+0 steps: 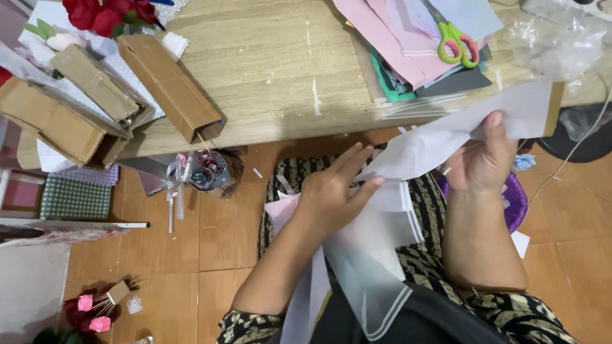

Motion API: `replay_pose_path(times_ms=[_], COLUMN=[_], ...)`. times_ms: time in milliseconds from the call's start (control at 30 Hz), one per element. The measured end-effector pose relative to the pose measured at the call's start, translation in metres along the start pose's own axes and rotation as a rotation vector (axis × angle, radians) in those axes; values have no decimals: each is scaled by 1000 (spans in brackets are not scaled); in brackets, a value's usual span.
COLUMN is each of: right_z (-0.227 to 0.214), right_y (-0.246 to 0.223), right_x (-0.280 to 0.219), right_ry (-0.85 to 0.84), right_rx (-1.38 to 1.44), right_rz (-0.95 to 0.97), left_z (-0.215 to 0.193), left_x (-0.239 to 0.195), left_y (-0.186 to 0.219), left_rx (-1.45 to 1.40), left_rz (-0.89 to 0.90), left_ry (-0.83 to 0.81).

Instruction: The person folds various sheets of colored and patterned paper by hand. They use a hot glue gun to apply adhesive to the edges of the paper and press the folds together to secure them.

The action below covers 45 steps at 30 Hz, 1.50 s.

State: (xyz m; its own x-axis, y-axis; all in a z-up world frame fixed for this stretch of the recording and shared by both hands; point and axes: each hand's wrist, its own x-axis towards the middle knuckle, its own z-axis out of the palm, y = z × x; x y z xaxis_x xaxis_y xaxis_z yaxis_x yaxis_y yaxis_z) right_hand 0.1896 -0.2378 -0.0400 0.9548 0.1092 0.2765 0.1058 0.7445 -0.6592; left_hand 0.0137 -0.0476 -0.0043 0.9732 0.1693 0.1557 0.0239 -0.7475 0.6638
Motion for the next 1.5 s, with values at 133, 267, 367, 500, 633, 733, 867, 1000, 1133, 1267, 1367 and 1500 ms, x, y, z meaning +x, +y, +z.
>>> replay_pose_path(times_ms=[133, 267, 367, 500, 633, 733, 867, 1000, 1133, 1267, 1367, 1500], right_z=[-14, -8, -6, -25, -42, -55, -87, -42, 31, 59, 54, 47], right_y=[3, -6, -16, -22, -27, -40, -58, -70, -80, -55, -37, -30], right_x=[-1, 1, 4, 7, 13, 25, 34, 4, -24, -36, -37, -36], right_ry=[-73, -519, -740, -743, -763, -797, -755, -561, -861, -988, -912, -769], right_rx=[99, 103, 72, -1, -66, -5, -88, -623, -1134, -1227, -1146, -1038], right_rz=[56, 101, 106, 76, 45, 48, -81, -238, -298, -371, -361, -254], left_z=[29, 27, 27, 29, 34, 42, 40, 12, 16, 18, 15, 16], left_x=[-1, -2, -4, -7, -5, -6, -8, -5, -4, -4, -6, -8], left_y=[-17, -20, -29, -35, -37, -49, -64, -46, -43, -35, -24, -19], left_rx=[149, 62, 68, 86, 88, 183, 380, 580, 712, 747, 737, 690], left_rz=[67, 20, 76, 222, 286, 291, 355, 539, 585, 658, 652, 636], left_ry=[235, 216, 275, 351, 403, 473, 383, 449, 467, 458, 465, 511])
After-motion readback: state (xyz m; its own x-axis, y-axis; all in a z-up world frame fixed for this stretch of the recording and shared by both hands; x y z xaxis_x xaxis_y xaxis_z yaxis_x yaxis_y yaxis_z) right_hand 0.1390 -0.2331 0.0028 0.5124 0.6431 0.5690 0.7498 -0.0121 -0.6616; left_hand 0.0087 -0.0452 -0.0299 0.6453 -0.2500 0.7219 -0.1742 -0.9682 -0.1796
